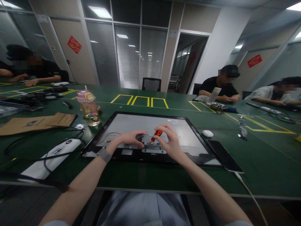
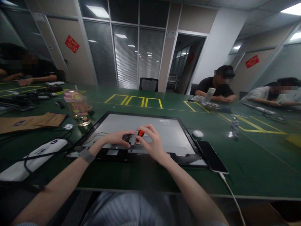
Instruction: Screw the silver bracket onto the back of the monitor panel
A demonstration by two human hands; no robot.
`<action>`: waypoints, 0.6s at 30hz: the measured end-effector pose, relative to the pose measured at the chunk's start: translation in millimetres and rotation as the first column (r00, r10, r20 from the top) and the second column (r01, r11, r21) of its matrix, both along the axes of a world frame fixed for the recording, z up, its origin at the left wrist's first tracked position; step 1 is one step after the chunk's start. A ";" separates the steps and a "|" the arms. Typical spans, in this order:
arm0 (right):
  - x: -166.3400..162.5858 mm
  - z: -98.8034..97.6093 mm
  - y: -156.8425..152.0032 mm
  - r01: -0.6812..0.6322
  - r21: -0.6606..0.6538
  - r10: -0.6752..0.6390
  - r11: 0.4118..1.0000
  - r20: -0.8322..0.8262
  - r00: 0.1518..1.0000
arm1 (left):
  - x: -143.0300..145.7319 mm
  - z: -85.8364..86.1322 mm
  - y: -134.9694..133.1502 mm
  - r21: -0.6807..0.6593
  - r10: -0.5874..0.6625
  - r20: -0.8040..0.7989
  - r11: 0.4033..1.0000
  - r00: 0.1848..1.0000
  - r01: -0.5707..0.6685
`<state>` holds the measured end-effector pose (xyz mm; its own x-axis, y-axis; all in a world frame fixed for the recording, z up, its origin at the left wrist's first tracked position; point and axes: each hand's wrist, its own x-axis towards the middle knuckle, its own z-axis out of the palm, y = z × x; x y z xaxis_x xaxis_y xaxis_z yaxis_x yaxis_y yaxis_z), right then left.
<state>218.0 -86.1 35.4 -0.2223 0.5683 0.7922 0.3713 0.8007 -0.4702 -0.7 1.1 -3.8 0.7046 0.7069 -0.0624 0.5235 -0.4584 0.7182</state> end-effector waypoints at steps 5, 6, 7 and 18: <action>-0.6 -4.8 1.1 -0.046 -0.023 0.046 0.999 -0.012 0.999 | -0.4 1.2 -1.3 -0.005 -0.010 0.009 1.000 1.000 0.010; -0.6 -5.2 0.8 -0.065 -0.035 0.064 0.997 -0.016 0.998 | -0.4 1.3 -1.5 -0.005 -0.016 0.014 1.000 1.000 0.016; -0.6 -5.0 0.3 -0.084 -0.048 0.083 0.995 -0.015 0.996 | -0.4 1.4 -1.7 -0.005 -0.021 0.019 1.000 1.000 0.021; -2.3 3.2 -4.2 -0.062 -0.013 0.062 0.998 -0.041 0.997 | -0.2 0.9 -0.6 0.000 0.001 -0.014 1.000 1.000 -0.001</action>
